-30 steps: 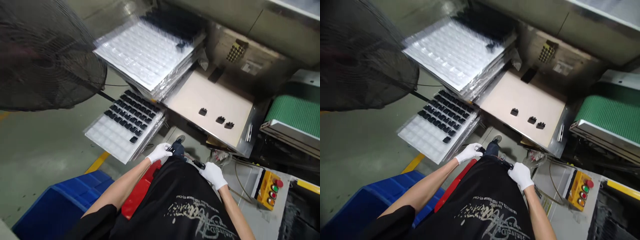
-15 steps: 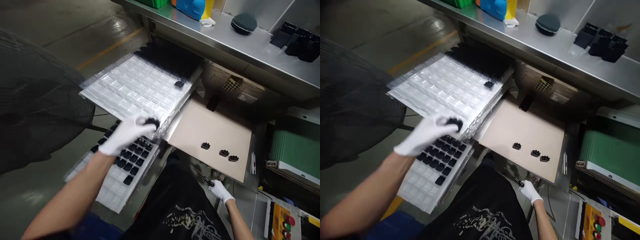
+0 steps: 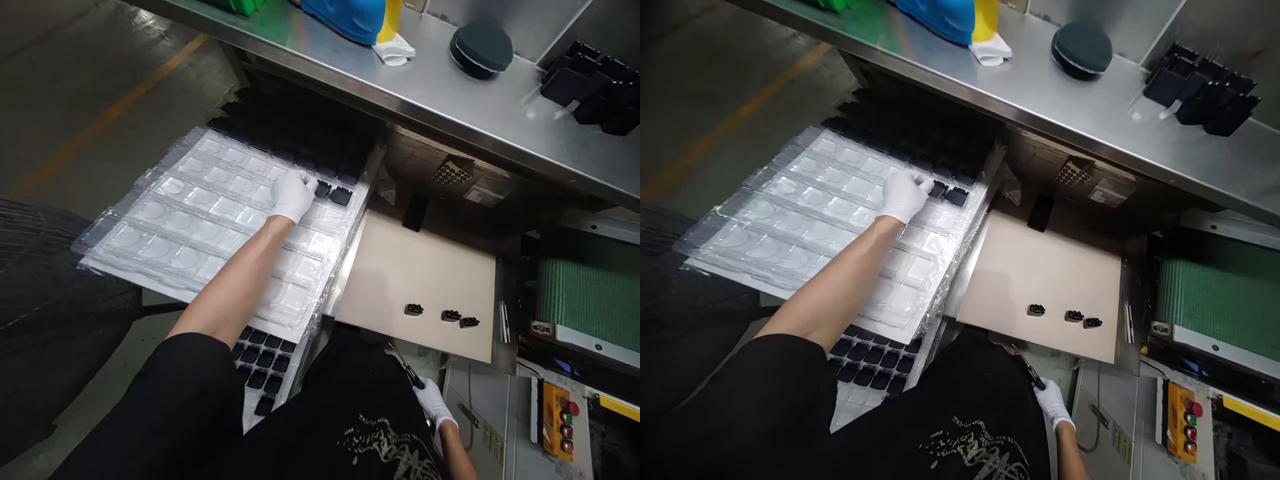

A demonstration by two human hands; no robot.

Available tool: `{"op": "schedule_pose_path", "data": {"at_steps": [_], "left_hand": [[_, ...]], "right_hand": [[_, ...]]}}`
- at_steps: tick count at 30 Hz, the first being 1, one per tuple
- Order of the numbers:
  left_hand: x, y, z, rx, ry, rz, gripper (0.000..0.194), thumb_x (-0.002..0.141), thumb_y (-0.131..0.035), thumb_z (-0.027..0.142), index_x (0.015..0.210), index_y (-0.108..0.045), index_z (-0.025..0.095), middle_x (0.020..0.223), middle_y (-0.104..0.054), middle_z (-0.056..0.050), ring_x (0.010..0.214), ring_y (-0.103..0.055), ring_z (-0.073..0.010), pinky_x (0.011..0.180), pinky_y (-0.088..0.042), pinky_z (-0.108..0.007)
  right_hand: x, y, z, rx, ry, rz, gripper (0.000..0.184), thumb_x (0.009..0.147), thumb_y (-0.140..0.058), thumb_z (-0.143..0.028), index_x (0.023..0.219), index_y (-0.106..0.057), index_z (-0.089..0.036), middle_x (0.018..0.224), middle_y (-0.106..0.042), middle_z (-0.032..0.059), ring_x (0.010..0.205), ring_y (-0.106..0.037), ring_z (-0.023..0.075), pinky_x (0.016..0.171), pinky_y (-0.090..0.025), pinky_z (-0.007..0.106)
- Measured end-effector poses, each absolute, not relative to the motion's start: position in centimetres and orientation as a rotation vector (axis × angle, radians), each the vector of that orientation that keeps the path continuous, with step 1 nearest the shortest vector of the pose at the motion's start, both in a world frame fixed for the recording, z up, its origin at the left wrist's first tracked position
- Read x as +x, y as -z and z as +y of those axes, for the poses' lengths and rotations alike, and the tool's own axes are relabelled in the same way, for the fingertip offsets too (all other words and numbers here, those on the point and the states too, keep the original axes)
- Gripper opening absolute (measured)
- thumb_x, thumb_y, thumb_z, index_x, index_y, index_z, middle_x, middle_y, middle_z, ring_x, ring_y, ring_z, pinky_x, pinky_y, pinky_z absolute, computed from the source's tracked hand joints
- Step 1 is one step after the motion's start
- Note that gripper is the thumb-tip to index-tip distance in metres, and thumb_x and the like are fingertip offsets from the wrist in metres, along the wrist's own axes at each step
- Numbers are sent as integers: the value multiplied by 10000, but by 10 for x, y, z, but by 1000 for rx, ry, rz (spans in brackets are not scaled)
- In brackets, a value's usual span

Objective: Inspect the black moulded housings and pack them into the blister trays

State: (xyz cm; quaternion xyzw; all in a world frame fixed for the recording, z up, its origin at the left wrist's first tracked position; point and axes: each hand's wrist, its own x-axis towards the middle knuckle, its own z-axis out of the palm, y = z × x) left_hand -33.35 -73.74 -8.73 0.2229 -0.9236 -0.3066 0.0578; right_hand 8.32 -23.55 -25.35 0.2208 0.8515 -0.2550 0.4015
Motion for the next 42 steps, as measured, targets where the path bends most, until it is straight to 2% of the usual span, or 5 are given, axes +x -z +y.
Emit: {"op": "schedule_pose_path", "data": {"at_steps": [11,19,26,35,42], "left_hand": [[-284,66,-695,234,520,-2936,284,1005,-591,238,1195,-710,64,1306,-673,-205,1334,-569,-357,1197,-408,-588],[-119,166,-476,-345,1326,-3130,618,812,-847,256,1396,-661,176,1520,-637,-179,1382,-569,-393,1208,-437,-533],[-92,247,-409,84,1529,-3051,223,816,-774,250,1018,-711,181,1213,-747,-165,1266,-615,-376,1202,-420,-546],[82,227,-421,876,2233,-2545,513,640,-901,475,986,-754,127,900,-770,-100,742,-664,-195,720,-548,-342],[167,227,-447,1325,2223,-2225,677,467,-1030,344,1036,-735,127,918,-763,-68,789,-679,-163,744,-539,-296]], "right_hand": [[82,263,-227,537,572,2119,141,761,-665,-165,631,-623,-203,569,-520,-37,621,-474,139,638,-320,259],[116,280,-193,454,672,2116,101,825,-674,-148,807,-763,-193,718,-677,2,707,-553,153,690,-344,241],[168,262,-143,415,755,2179,129,865,-664,-184,845,-792,-185,759,-728,16,759,-620,168,694,-373,228],[184,212,-106,216,707,2337,270,906,-670,-403,825,-806,-184,788,-786,58,796,-693,220,679,-389,255],[148,167,-119,-19,161,2396,290,884,-634,-422,817,-833,-221,876,-828,118,858,-758,269,660,-370,299]]}}
